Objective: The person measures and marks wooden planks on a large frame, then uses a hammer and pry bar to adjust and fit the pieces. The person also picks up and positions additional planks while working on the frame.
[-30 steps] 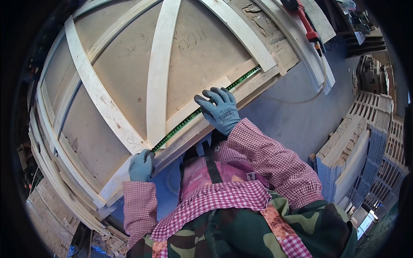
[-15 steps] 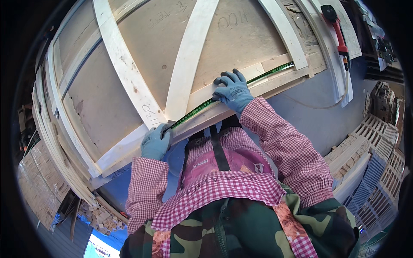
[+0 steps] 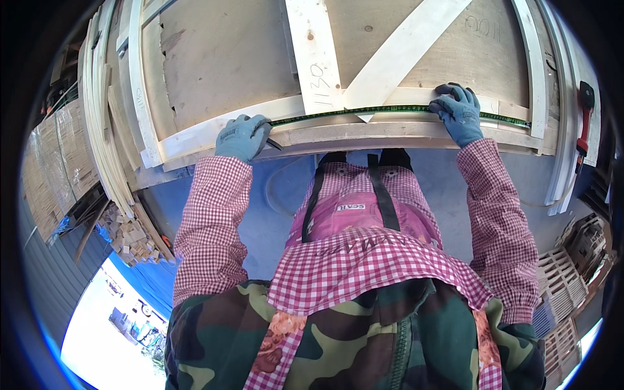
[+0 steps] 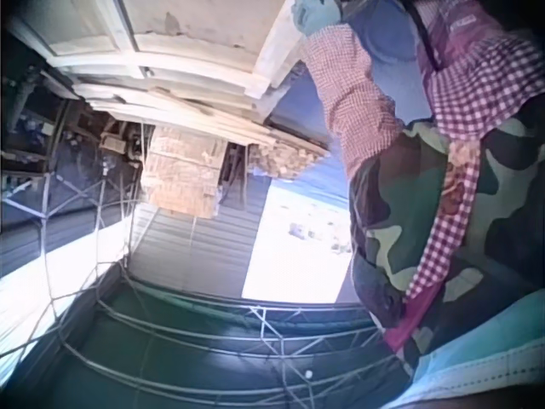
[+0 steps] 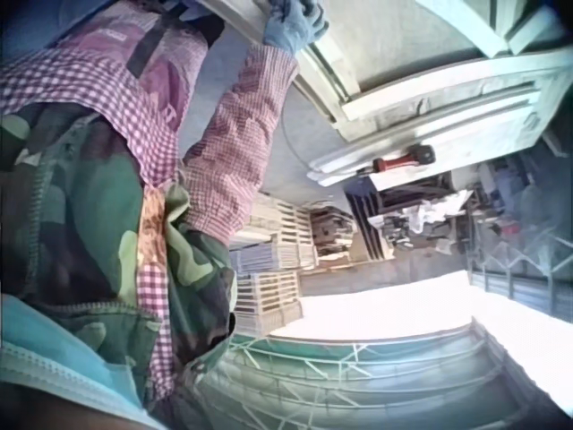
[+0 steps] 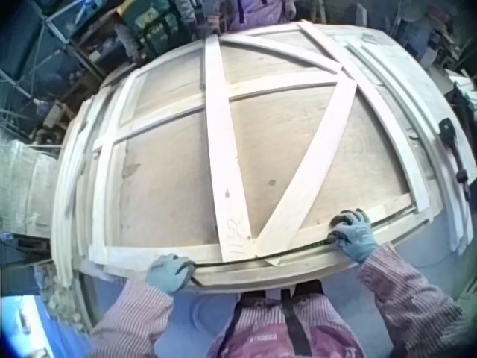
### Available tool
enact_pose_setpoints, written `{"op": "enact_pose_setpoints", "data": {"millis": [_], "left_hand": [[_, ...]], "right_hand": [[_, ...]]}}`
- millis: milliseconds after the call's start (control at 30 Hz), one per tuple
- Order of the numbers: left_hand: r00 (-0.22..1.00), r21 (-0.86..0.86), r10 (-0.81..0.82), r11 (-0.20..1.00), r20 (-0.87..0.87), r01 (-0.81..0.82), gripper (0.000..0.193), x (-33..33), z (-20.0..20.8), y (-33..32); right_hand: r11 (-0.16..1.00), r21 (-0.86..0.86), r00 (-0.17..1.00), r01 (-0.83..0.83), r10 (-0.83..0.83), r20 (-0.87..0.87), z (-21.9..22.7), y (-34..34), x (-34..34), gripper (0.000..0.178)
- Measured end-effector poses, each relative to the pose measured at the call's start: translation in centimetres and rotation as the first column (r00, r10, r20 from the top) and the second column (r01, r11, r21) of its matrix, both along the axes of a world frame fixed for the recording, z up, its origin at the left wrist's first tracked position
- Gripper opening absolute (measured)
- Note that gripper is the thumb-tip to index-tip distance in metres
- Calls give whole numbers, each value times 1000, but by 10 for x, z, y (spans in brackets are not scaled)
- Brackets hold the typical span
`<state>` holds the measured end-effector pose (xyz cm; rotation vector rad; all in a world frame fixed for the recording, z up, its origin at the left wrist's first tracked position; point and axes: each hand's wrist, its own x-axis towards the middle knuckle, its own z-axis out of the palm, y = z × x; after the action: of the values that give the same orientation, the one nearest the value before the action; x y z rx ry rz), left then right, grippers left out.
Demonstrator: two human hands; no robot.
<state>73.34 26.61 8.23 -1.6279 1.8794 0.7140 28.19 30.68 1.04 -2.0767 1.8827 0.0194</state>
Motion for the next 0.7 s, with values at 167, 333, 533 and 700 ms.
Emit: {"op": "enact_pose_setpoints", "data": {"millis": [167, 333, 533, 700], "left_hand": [[999, -26, -1, 1000, -46, -1, 37, 6, -6, 0], [996, 38, -7, 999, -92, 11, 39, 9, 0, -9], [988, 145, 69, 988, -135, -50, 39, 2, 9, -20], [977, 140, 111, 986, -182, -86, 39, 6, -4, -21]], "right_hand": [[997, -67, 998, -34, 37, 56, -1, 0, -5, 19], [999, -37, 996, -23, 26, 82, 6, -2, -3, 19], [1000, 15, 998, 2, -2, 57, 9, -5, 0, 20], [1000, -10, 998, 20, -19, 57, 9, -4, 3, 20]]}}
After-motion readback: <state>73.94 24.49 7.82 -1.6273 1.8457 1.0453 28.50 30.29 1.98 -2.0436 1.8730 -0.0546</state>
